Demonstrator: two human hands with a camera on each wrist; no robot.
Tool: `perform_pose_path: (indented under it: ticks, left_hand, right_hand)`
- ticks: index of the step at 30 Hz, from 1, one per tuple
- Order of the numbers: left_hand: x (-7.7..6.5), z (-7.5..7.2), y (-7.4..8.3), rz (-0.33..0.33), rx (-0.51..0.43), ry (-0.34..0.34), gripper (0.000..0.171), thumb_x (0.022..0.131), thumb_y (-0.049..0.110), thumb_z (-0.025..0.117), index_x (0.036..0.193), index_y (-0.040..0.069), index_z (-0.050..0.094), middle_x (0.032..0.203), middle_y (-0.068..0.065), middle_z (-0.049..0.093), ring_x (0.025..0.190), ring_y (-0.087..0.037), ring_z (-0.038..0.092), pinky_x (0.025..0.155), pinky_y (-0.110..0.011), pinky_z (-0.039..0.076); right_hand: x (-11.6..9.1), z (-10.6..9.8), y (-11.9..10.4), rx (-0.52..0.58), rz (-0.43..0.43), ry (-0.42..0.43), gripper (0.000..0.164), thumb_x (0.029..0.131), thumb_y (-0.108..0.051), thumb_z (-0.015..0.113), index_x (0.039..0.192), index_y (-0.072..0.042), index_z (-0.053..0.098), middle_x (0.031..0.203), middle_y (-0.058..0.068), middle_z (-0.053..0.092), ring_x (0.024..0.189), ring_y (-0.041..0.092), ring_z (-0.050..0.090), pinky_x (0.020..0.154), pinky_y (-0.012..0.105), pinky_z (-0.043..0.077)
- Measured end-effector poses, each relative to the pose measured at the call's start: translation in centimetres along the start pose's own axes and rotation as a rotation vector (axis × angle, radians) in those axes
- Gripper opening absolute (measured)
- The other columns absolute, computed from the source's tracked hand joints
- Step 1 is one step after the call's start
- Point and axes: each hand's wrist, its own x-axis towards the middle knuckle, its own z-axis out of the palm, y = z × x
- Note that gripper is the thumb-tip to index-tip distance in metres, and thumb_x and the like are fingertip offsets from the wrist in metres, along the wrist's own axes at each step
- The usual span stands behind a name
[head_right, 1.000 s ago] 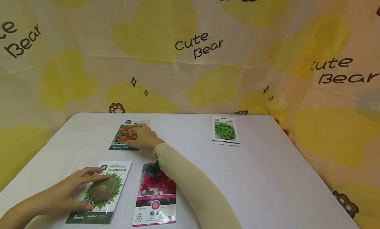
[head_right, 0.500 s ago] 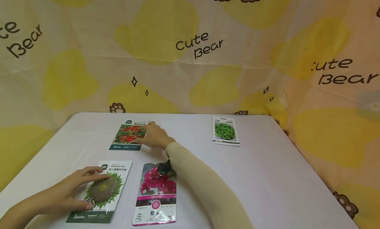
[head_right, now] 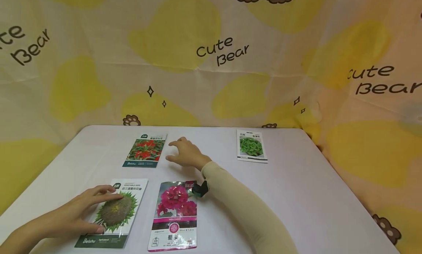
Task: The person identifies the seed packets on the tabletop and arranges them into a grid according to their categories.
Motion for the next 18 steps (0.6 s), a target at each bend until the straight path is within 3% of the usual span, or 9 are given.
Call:
perform_pose_path:
  ticks: [6, 12, 18]
  left_hand:
    - [0.0, 0.0, -0.1, 0.010, 0.002, 0.000, 0.076, 0.071, 0.068, 0.077, 0.139, 0.041, 0.057, 0.138, 0.005, 0.051, 0.121, -0.019, 0.048, 0.088, -0.041, 0.050]
    - [-0.1, 0.2, 0.0, 0.016, 0.025, 0.042, 0.076, 0.069, 0.067, 0.079, 0.137, 0.043, 0.057, 0.136, 0.009, 0.051, 0.120, -0.016, 0.048, 0.088, -0.039, 0.049]
    - [0.0, 0.1, -0.1, 0.023, 0.009, 0.026, 0.077, 0.070, 0.064, 0.080, 0.139, 0.040, 0.057, 0.137, 0.006, 0.051, 0.120, -0.019, 0.048, 0.088, -0.039, 0.048]
  right_hand:
    - [-1.4, -0.5, 1.5, -0.003, -0.011, 0.022, 0.058, 0.097, -0.041, 0.064, 0.147, -0.012, 0.054, 0.149, 0.018, 0.047, 0.134, 0.033, 0.051, 0.109, 0.051, 0.045]
    - [-2.6, -1.0, 2.7, 0.003, -0.024, 0.056, 0.058, 0.096, -0.040, 0.065, 0.145, -0.011, 0.055, 0.145, 0.019, 0.050, 0.131, 0.034, 0.053, 0.107, 0.051, 0.045]
    - [-3.7, -1.4, 4.0, 0.009, -0.013, 0.082, 0.058, 0.095, -0.039, 0.067, 0.144, -0.011, 0.056, 0.143, 0.018, 0.051, 0.129, 0.033, 0.054, 0.106, 0.050, 0.046]
